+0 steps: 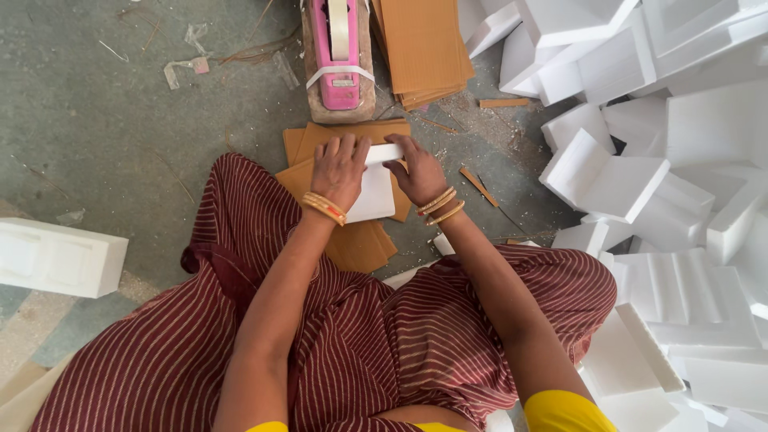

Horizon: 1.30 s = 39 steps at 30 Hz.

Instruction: The person folds cardboard pieces around styrofoam blocks, uses a tape dispenser to secure them, and gathers the packaged units on the floor.

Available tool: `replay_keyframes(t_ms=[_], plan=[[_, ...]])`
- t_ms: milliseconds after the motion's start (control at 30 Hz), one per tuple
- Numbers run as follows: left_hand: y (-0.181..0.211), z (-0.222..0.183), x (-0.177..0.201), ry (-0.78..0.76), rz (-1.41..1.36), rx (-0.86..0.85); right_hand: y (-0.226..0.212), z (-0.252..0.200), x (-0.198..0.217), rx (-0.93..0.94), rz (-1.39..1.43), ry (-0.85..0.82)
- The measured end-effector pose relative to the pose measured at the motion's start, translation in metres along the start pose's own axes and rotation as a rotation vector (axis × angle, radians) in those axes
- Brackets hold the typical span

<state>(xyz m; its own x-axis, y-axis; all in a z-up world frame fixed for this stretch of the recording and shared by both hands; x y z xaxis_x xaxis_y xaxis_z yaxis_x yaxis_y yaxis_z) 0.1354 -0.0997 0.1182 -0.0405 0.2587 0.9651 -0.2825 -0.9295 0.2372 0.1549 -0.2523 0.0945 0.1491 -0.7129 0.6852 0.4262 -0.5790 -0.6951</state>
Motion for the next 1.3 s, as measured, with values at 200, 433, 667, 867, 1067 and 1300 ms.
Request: replay_keyframes(t_ms=[200, 433, 667, 867, 1067, 1300], plan=[[-0.026, -0.028, 0.015, 0.306, -0.65, 0.171, -0.001, -0.003, 0.004, 0.035, 0.025, 0.024], [-0.047, -0.03, -0.047, 0.26, -1.059, 0.424, -0.008, 0.006, 0.003, -0.003, 0.259, 0.032], [-0.061, -0.019, -0.031, 0.092, -1.087, 0.362, -0.003, 0.003, 0.0, -0.079, 0.205, 0.043], [-0.035, 0.0, 0.019, 0.016, -0.347, 0.045, -0.007, 0.0, 0.003, 0.017, 0.127, 0.049], [-0.002, 0.01, 0.0, -0.02, 0.094, -0.027, -0.006, 0.0, 0.0, 0.044, 0.089, 0.059], [-0.032, 0.003, -0.017, -0.014, -0.005, 0.031, 0.064, -0.062, -0.05, -0.488, 0.218, -0.105]])
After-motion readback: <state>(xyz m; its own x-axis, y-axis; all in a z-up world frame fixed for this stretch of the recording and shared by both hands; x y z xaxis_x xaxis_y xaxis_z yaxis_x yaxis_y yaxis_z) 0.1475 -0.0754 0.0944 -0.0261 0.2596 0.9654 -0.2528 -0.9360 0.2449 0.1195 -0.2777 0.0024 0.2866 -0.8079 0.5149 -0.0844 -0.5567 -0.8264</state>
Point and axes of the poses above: each hand's wrist, its own z-axis towards the middle knuckle, its own x-axis out of the back of the hand, y = z × x, the point moved 7 cm from there along z, towards the middle knuckle, and after that the axes turned 5 degrees about x, right-handed, at the moved point
